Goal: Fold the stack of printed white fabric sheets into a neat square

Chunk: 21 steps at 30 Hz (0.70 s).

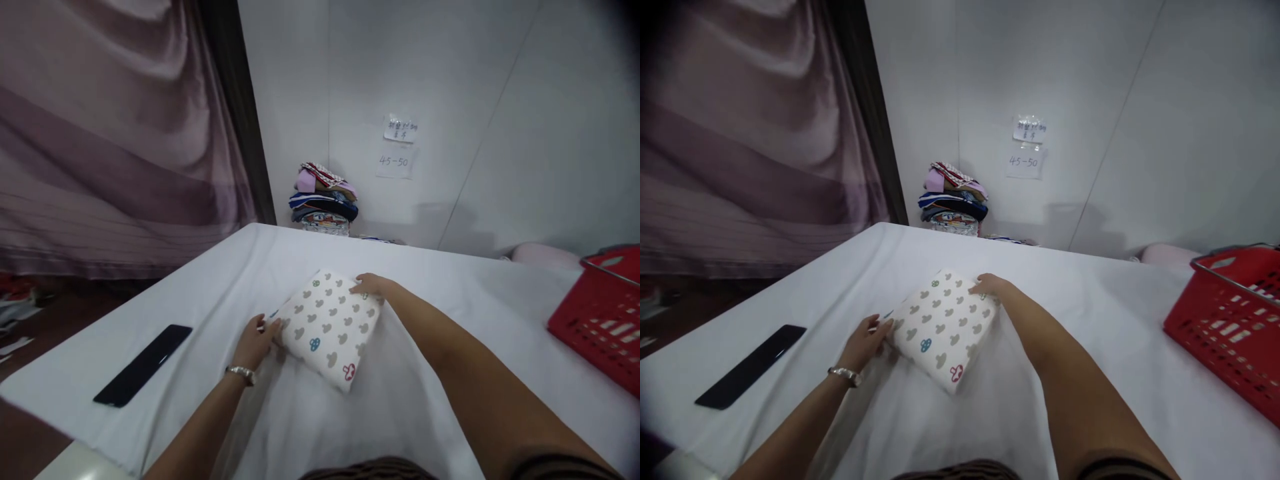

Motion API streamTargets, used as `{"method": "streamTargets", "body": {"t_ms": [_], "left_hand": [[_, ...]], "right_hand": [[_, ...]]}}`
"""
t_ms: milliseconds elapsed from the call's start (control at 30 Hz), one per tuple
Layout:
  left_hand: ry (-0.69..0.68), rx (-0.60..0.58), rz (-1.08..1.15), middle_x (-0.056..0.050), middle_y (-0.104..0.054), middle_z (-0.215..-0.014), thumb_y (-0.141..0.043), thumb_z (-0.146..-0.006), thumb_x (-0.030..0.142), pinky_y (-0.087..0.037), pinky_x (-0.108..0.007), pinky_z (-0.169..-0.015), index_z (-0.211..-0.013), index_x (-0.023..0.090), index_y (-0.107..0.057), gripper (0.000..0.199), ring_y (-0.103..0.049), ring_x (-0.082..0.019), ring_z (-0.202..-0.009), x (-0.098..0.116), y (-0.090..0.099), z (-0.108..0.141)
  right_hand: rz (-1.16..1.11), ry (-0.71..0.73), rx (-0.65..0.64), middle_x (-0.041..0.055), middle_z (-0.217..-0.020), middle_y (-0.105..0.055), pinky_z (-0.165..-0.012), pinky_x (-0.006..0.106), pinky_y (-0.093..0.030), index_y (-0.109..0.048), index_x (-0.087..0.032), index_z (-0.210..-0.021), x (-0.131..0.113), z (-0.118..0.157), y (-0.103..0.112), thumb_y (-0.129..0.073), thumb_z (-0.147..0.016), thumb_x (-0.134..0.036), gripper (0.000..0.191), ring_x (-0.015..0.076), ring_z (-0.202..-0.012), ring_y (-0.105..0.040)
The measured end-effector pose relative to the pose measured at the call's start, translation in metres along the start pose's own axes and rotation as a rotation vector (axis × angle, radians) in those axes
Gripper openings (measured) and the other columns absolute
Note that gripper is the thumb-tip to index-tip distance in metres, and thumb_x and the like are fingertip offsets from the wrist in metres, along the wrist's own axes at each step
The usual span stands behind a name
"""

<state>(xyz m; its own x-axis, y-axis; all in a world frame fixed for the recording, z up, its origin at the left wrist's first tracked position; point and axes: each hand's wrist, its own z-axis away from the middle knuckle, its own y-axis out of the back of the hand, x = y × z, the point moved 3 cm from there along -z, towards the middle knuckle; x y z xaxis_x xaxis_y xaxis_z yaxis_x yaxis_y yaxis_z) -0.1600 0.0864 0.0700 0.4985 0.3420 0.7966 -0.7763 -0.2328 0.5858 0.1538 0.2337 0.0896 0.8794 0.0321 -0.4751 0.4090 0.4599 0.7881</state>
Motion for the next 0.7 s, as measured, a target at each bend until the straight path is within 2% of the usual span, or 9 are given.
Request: {"method": "streamTargets", "body": {"t_ms": [100,200,300,400,533,633,700], "left_hand": [[0.123,-0.036,0.07,-0.017,-0.057,-0.111,-0.055,-0.07,0.053,-0.049,-0.032,-0.058,-0.124,0.012,-0.042,0.069,-0.061,-0.025,-0.077,-0.007,-0.005,0.004],[0.017,-0.008,-0.019,-0.015,-0.061,-0.103,-0.059,-0.069,0.046,-0.049,-0.034,-0.071,-0.118,0.011,-0.049,0.061,-0.061,-0.027,-0.085,0.005,-0.011,-0.006],[-0.098,0.019,-0.047,-0.013,-0.06,-0.108,-0.064,-0.067,0.036,-0.044,-0.032,-0.085,-0.115,0.011,-0.052,0.055,-0.057,-0.024,-0.1,0.033,-0.024,-0.027],[-0.124,-0.012,0.029,-0.009,-0.062,-0.106,-0.071,-0.061,0.03,-0.045,-0.028,-0.082,-0.112,0.015,-0.053,0.056,-0.059,-0.02,-0.096,0.071,-0.052,-0.052],[-0.148,-0.173,0.154,-0.009,-0.06,-0.113,-0.068,-0.064,0.024,-0.047,-0.026,-0.077,-0.117,0.016,-0.049,0.057,-0.06,-0.018,-0.094,0.117,-0.108,-0.07],[-0.158,-0.249,0.105,-0.01,-0.057,-0.118,-0.064,-0.068,0.031,-0.047,-0.028,-0.077,-0.12,0.015,-0.045,0.058,-0.059,-0.021,-0.099,0.13,-0.136,-0.067],[-0.17,-0.275,-0.013,-0.012,-0.058,-0.117,-0.061,-0.069,0.041,-0.047,-0.03,-0.076,-0.121,0.014,-0.045,0.06,-0.059,-0.023,-0.098,0.126,-0.141,-0.061]], "right_hand": [[-0.004,-0.023,-0.026,0.0162,-0.13,-0.047,-0.088,0.043,-0.042,-0.052,-0.014,-0.123,0.003,-0.006,0.001,-0.071,-0.053,-0.056,0.084,0.0339,-0.11,-0.05],[-0.097,-0.078,-0.093,0.0163,-0.122,-0.054,-0.084,0.04,-0.045,-0.057,-0.012,-0.116,0.016,0.004,0.001,-0.073,-0.052,-0.054,0.078,0.0318,-0.104,-0.054],[-0.325,-0.146,-0.146,0.015,-0.112,-0.061,-0.076,0.034,-0.049,-0.061,-0.012,-0.107,0.042,0.03,-0.004,-0.074,-0.053,-0.05,0.068,0.0276,-0.095,-0.059],[-0.64,-0.211,-0.147,0.0144,-0.102,-0.065,-0.063,0.028,-0.05,-0.062,-0.011,-0.1,0.077,0.071,-0.019,-0.074,-0.055,-0.05,0.06,0.0223,-0.082,-0.062],[-0.877,-0.282,-0.035,0.0119,-0.087,-0.067,-0.046,0.021,-0.044,-0.062,-0.011,-0.095,0.107,0.137,-0.044,-0.072,-0.06,-0.052,0.054,0.015,-0.063,-0.06],[-0.944,-0.277,0.008,0.0117,-0.087,-0.067,-0.045,0.021,-0.045,-0.062,-0.013,-0.094,0.109,0.17,-0.056,-0.068,-0.064,-0.054,0.051,0.0147,-0.063,-0.06],[-0.952,-0.291,0.062,0.0122,-0.09,-0.067,-0.049,0.022,-0.047,-0.061,-0.013,-0.093,0.107,0.179,-0.058,-0.069,-0.064,-0.053,0.049,0.0162,-0.067,-0.061]]}}
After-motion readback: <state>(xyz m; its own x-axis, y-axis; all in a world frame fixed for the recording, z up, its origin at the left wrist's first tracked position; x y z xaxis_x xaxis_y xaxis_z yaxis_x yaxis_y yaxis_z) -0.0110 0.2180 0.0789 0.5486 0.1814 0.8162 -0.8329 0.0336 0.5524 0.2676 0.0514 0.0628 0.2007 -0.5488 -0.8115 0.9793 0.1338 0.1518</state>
